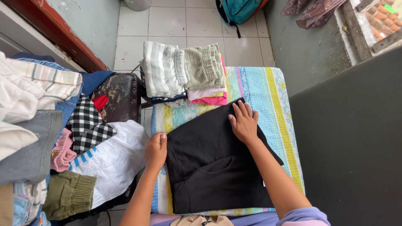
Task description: The person is folding various items of laundry, including shirts and shorts, on a small table and stacking them neatly.
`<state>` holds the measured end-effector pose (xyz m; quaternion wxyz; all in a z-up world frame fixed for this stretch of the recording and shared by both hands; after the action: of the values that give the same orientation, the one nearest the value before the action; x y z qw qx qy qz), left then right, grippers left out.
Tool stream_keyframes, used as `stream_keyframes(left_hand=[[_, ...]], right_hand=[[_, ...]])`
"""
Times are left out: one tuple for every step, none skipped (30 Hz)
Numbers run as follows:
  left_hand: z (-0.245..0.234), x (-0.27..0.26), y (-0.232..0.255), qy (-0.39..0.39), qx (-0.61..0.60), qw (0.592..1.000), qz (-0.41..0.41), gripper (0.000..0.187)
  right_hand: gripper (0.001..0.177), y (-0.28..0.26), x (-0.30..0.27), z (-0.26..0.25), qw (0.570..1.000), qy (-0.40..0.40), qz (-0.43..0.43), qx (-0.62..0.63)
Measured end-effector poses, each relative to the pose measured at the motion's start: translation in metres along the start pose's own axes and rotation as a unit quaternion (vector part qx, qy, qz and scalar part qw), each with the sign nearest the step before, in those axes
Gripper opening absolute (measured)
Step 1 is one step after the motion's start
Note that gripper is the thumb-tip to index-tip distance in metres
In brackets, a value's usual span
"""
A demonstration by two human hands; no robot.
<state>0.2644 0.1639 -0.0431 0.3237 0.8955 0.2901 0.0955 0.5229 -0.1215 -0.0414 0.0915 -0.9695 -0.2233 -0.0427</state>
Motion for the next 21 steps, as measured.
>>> stream_keyframes(left_hand=[[-0.011, 0.0, 0.009, -0.001, -0.001, 1.0, -0.001, 0.035], [-0.017, 0.0, 0.019, -0.02, -0.031, 0.999, 0.002, 0.038], [-0.025, -0.004, 0.028, -0.039, -0.061, 0.997, 0.003, 0.043], [-0.026, -0.004, 0.03, -0.04, -0.061, 0.997, 0.0, 0.043], [-0.027, -0.005, 0.033, -0.06, -0.054, 0.997, 0.007, 0.045], [-0.029, -0.006, 0.036, -0.081, -0.047, 0.996, 0.013, 0.053], [-0.035, -0.004, 0.042, -0.079, -0.045, 0.996, 0.012, 0.053], [-0.037, -0.003, 0.046, -0.106, -0.051, 0.993, -0.002, 0.055], [-0.037, -0.003, 0.051, -0.133, -0.059, 0.989, -0.015, 0.057], [-0.039, -0.001, 0.051, -0.131, -0.059, 0.989, -0.016, 0.057], [-0.038, -0.001, 0.051, -0.14, -0.054, 0.988, -0.016, 0.059], [-0.038, -0.002, 0.051, -0.15, -0.049, 0.987, -0.017, 0.061], [-0.036, -0.001, 0.051, -0.15, -0.049, 0.987, -0.019, 0.061], [-0.035, -0.001, 0.052, -0.157, -0.044, 0.986, -0.015, 0.063], [-0.033, -0.001, 0.052, -0.164, -0.039, 0.986, -0.01, 0.065], [-0.029, -0.001, 0.048, -0.164, -0.039, 0.986, -0.013, 0.065], [-0.025, -0.002, 0.047, -0.169, -0.042, 0.985, 0.005, 0.065], [-0.02, -0.002, 0.046, -0.175, -0.045, 0.983, 0.022, 0.064], [-0.013, -0.005, 0.037, -0.177, -0.046, 0.983, 0.02, 0.064], [-0.013, -0.004, 0.034, -0.135, -0.031, 0.989, 0.056, 0.058], [-0.013, -0.004, 0.031, -0.095, -0.015, 0.991, 0.092, 0.051]], right_hand=[[0.057, 0.001, 0.008, 0.004, 1.0, -0.001, 0.0, -0.001], [0.051, 0.003, 0.014, -0.003, 0.998, 0.061, 0.003, 0.007], [0.044, 0.004, 0.017, -0.009, 0.993, 0.12, 0.005, 0.016], [0.044, 0.008, 0.024, -0.005, 0.993, 0.117, 0.004, 0.016], [0.041, 0.003, 0.027, -0.006, 0.987, 0.155, -0.028, -0.017], [0.04, -0.002, 0.028, -0.008, 0.978, 0.192, -0.06, -0.049], [0.04, -0.003, 0.03, -0.006, 0.979, 0.191, -0.061, -0.046], [0.039, -0.005, 0.03, -0.007, 0.975, 0.208, -0.074, -0.03], [0.039, -0.006, 0.03, -0.01, 0.97, 0.224, -0.088, -0.015], [0.039, -0.001, 0.034, 0.003, 0.97, 0.224, -0.089, -0.014], [0.03, 0.008, 0.035, 0.011, 0.967, 0.241, -0.077, -0.009], [0.022, 0.017, 0.036, 0.02, 0.964, 0.257, -0.065, -0.004], [0.022, 0.024, 0.036, 0.019, 0.965, 0.254, -0.067, -0.003], [0.022, 0.032, 0.037, 0.02, 0.968, 0.241, -0.063, 0.026], [0.023, 0.04, 0.038, 0.02, 0.97, 0.228, -0.059, 0.056], [0.023, 0.044, 0.034, 0.004, 0.971, 0.226, -0.06, 0.057], [0.023, 0.053, 0.03, -0.009, 0.97, 0.197, -0.049, 0.131], [0.024, 0.061, 0.026, -0.022, 0.964, 0.167, -0.038, 0.204], [0.024, 0.064, 0.007, -0.053, 0.965, 0.164, -0.037, 0.203], [0.024, 0.059, -0.012, -0.085, 0.958, 0.152, -0.085, 0.227], [0.025, 0.055, -0.034, -0.116, 0.949, 0.14, -0.13, 0.251]])
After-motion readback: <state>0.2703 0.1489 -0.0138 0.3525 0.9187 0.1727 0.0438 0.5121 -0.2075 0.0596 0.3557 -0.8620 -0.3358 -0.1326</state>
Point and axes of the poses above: each hand's wrist, its own x-axis towards the middle knuckle, its own z-axis out of the palm, y = z × x, the point moved 9 cm from there along x, towards the middle knuckle, and after that the axes turned 8 degrees about z, right-handed, at the moved point
